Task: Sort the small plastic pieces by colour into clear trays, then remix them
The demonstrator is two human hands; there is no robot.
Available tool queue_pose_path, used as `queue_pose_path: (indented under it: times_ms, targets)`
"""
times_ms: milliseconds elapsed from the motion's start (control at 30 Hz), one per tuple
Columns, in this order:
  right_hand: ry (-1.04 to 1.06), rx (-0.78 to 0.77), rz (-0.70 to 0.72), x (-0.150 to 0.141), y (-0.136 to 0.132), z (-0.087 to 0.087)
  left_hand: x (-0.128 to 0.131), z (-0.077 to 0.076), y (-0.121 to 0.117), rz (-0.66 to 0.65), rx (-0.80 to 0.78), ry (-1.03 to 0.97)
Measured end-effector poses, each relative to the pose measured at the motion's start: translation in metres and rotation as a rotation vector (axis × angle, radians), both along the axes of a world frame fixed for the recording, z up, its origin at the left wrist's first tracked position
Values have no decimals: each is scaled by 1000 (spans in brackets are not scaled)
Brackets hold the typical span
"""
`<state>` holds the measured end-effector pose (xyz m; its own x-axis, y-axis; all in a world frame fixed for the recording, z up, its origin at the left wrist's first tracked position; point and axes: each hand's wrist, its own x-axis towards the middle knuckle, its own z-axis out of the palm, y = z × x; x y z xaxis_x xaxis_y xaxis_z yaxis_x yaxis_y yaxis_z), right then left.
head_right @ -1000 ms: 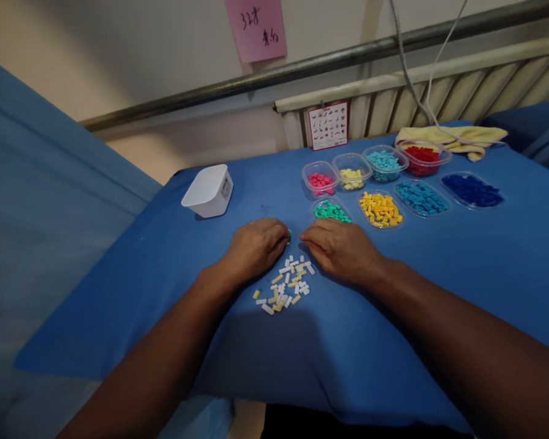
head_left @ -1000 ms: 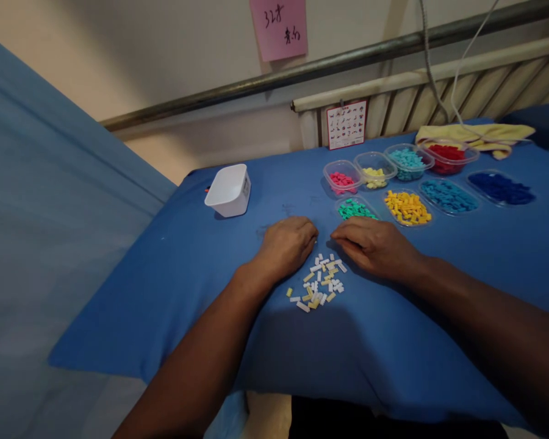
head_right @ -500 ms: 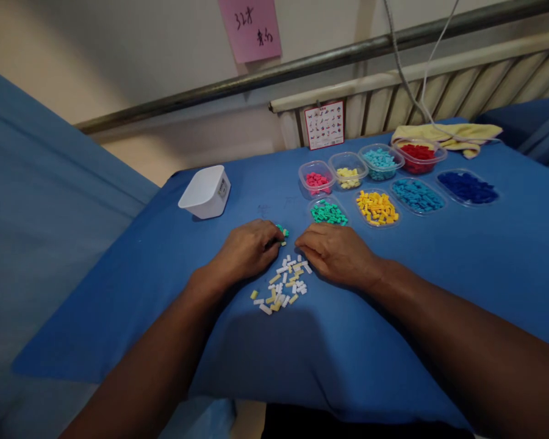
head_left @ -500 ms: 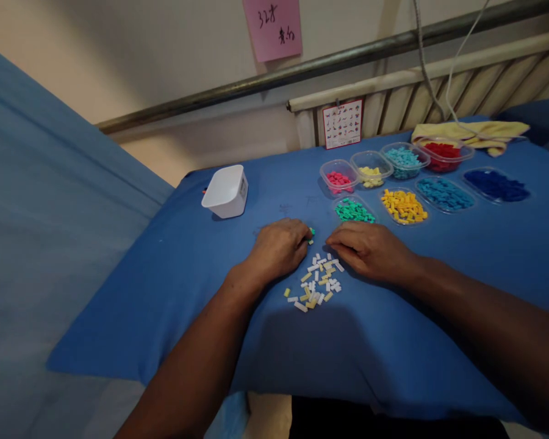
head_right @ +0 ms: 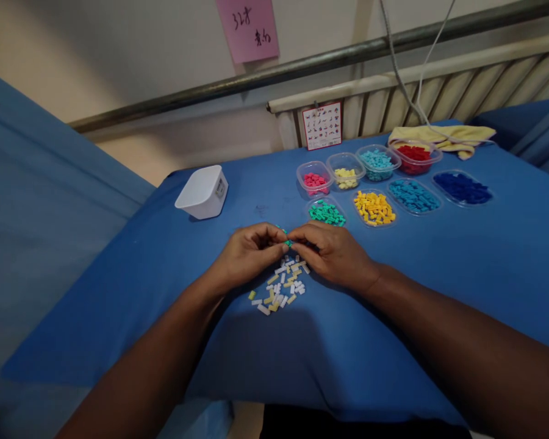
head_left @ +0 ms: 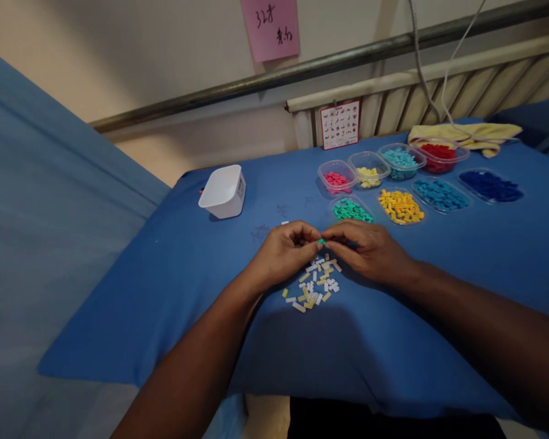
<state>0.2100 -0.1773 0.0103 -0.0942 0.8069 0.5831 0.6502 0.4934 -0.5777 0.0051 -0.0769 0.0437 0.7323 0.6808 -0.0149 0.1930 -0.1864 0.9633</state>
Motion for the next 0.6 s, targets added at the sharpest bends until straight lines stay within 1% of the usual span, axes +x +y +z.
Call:
queue_pose_path:
  times_ms: [133, 267, 367, 433, 467, 533, 600]
  targets:
    - [116, -59, 17, -1, -1, -1, 1, 1, -1, 47, -39, -45]
    - [163, -101, 50, -3, -1, -2, 2, -1, -3, 13, -58, -26]
    - [207, -135, 14, -2, 0, -1, 2, -2, -2, -2, -18, -17]
    - [222, -114, -47, 4, 2, 0, -1, -2, 4, 39, 102, -16]
    - [208, -84, -99, 9, 3, 0, -4, -2, 8, 80, 203, -7]
    - [134, -15, -229, 22, 7, -1, -12, -3, 20, 171, 456, 48]
    - [33, 20, -341, 38, 12, -5, -20, -4, 33, 209, 672, 142]
